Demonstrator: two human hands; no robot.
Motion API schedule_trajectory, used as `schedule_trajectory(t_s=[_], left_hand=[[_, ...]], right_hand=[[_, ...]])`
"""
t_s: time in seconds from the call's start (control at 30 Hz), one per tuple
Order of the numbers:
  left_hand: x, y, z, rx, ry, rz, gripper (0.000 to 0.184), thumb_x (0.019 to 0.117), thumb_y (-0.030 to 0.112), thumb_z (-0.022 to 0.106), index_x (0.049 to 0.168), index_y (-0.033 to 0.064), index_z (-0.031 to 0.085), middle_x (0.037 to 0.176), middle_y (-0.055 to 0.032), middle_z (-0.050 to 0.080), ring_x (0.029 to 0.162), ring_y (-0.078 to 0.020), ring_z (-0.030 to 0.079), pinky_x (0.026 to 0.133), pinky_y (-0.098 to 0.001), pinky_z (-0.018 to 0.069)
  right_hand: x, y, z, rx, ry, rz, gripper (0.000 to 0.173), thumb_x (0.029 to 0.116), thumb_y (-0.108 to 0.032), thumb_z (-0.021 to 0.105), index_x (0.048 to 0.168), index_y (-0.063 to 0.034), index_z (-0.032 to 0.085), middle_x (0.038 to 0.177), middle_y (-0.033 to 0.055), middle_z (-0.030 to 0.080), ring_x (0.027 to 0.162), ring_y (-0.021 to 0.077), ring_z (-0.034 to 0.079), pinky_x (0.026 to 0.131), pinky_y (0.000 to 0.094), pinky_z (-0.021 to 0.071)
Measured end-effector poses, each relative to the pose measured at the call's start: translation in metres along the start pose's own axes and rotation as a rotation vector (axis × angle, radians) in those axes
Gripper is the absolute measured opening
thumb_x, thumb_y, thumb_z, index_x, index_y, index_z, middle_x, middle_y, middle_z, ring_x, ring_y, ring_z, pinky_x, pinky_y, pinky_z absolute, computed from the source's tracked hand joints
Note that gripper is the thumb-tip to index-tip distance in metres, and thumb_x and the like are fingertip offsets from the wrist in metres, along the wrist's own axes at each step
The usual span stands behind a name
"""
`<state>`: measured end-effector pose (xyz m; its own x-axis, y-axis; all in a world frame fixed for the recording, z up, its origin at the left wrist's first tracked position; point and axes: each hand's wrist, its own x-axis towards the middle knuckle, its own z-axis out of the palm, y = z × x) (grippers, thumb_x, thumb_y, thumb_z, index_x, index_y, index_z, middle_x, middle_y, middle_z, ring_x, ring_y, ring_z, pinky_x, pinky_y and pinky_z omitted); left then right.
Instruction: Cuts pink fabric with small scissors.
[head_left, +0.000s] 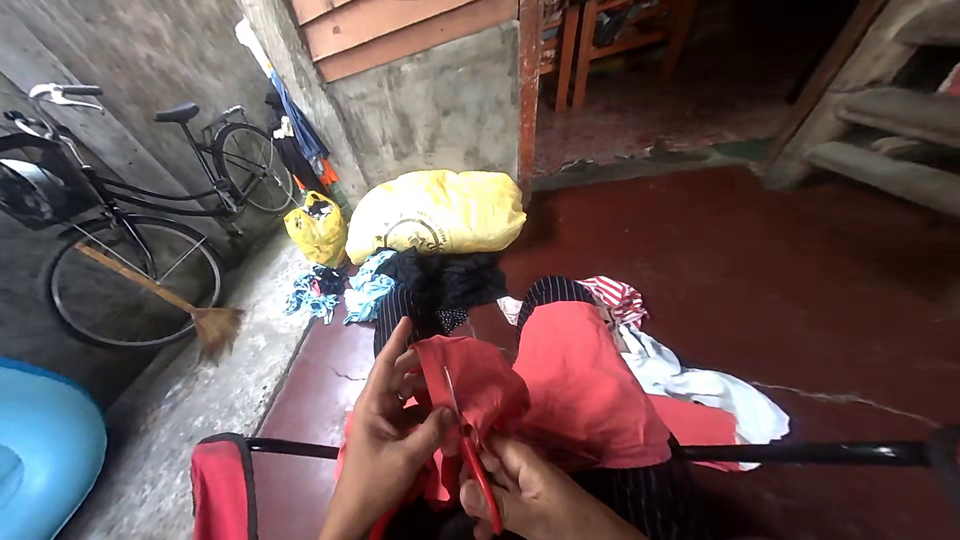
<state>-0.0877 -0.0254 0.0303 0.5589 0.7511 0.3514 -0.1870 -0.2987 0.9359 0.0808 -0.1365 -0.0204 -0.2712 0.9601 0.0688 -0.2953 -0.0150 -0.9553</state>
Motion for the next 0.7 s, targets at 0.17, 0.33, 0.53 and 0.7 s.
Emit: schedule_trajectory(t_s=[0.17, 0.33, 0.53, 0.7], left_hand=[[0.000, -0.003, 0.000, 0.000, -0.007, 0.027, 0.094, 0.0839, -0.004, 0.076, 0.161, 0.0119, 0.025, 0.136, -0.0184, 0.059, 0.106, -0.0312, 0.070, 0.083, -0.0414, 0.0646], [-0.002, -0.006, -0.001, -0.006, -0.057, 0.025, 0.096, 0.0844, -0.001, 0.077, 0.162, 0.0150, 0.023, 0.141, -0.0171, 0.055, 0.106, -0.0299, 0.070, 0.082, -0.0417, 0.0648], [-0.005, -0.005, -0.002, -0.013, -0.134, 0.035, 0.099, 0.0853, -0.003, 0.075, 0.163, 0.0151, 0.017, 0.144, -0.0172, 0.053, 0.108, -0.0302, 0.069, 0.083, -0.0426, 0.0644], [-0.006, -0.006, -0.010, 0.011, -0.196, 0.028, 0.102, 0.0845, -0.004, 0.075, 0.164, 0.0148, 0.014, 0.147, -0.0174, 0.051, 0.113, -0.0305, 0.067, 0.085, -0.0437, 0.0642]], right_hand=[[-0.005, -0.004, 0.001, -0.027, 0.066, 0.017, 0.033, 0.0998, -0.022, 0.066, 0.125, -0.0024, 0.059, 0.089, 0.0025, 0.068, 0.074, 0.0134, 0.069, 0.064, 0.0350, 0.0627], [-0.004, -0.004, 0.001, -0.018, 0.029, -0.025, 0.036, 0.1015, -0.029, 0.064, 0.125, -0.0025, 0.056, 0.093, 0.0012, 0.069, 0.079, 0.0125, 0.070, 0.069, 0.0348, 0.0626], [-0.004, -0.002, -0.002, -0.062, 0.054, -0.046, 0.033, 0.1000, -0.031, 0.066, 0.117, -0.0037, 0.057, 0.090, -0.0001, 0.068, 0.078, 0.0111, 0.069, 0.070, 0.0333, 0.0619], [-0.005, -0.003, -0.006, -0.105, 0.041, 0.011, 0.032, 0.1000, -0.027, 0.066, 0.120, -0.0026, 0.060, 0.089, 0.0012, 0.068, 0.075, 0.0117, 0.069, 0.068, 0.0330, 0.0619]])
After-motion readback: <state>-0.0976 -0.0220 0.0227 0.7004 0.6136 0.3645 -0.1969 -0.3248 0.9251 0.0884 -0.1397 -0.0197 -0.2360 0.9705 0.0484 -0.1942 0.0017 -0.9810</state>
